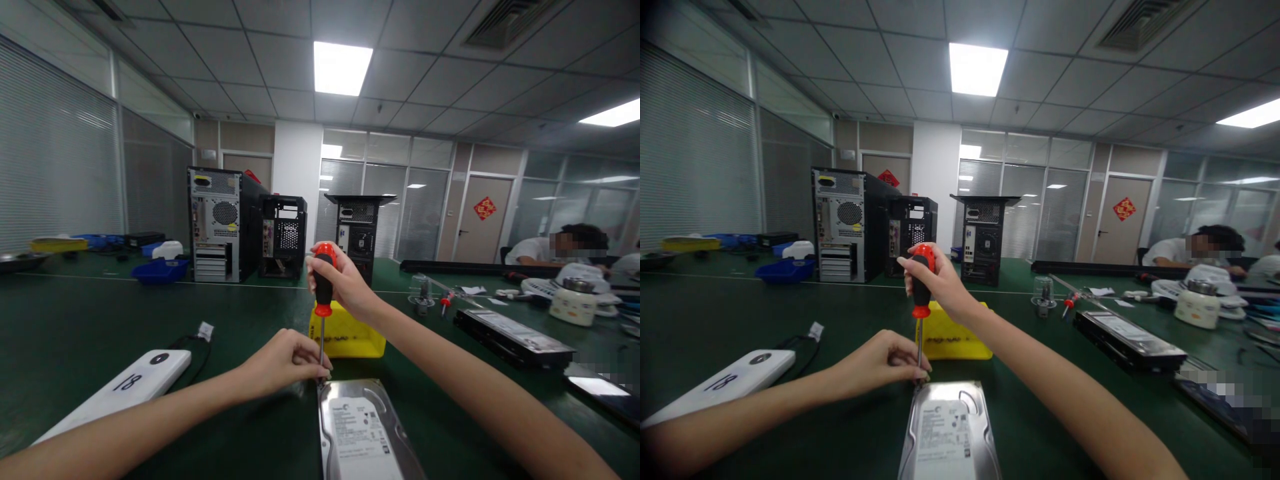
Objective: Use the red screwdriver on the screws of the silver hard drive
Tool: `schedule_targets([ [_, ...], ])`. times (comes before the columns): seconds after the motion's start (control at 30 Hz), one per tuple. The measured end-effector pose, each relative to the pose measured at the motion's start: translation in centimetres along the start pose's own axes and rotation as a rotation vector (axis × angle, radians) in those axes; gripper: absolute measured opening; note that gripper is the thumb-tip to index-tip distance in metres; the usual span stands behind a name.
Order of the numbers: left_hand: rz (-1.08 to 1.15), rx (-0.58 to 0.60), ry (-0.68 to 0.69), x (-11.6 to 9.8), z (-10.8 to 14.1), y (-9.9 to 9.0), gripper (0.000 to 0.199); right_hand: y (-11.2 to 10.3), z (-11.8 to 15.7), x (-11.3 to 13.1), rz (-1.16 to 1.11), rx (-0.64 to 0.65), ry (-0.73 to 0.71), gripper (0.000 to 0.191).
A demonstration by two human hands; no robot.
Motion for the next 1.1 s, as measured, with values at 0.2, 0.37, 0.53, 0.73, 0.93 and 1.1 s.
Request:
schedule_targets([
  [0.2, -0.013, 0.006, 0.006, 0.0, 0.0, 0.0, 0.024, 0.1, 0.1, 0.1, -0.011, -0.006, 0.009, 0.026],
  [0.37, -0.014, 0.008, 0.024, -0.1, 0.0, 0.0, 0.023, 0.1, 0.1, 0.0, -0.021, 0.003, 0.011, 0.026],
  [0.53, -0.040, 0.009, 0.009, 0.0, 0.0, 0.0, 0.025, 0.2, 0.1, 0.0, -0.038, 0.000, -0.004, 0.024],
  [0.73, -0.121, 0.123, 0.016, -0.4, 0.3, 0.1, 0.039, 0.3, 0.0, 0.1, -0.163, 0.040, -0.007, 0.022],
  [0.93, -0.202, 0.250, -0.048, -0.9, 0.7, 0.1, 0.048, -0.1, 0.1, 0.2, -0.154, 0.053, 0.025, 0.021],
  [1.1, -0.272, 0.262, -0.114, -1.3, 1.0, 0.0, 0.050, 0.0, 0.0, 0.5, -0.145, 0.049, 0.026, 0.021],
])
Point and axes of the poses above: each hand's wrist, its own z-axis away from the middle knuckle, its own y-axis out of the palm, x = y × z, the point moved 4 cm from there along -z, towards the middle knuckle, and after that the axes turned 10 degrees about x, right-handed, at the moved point
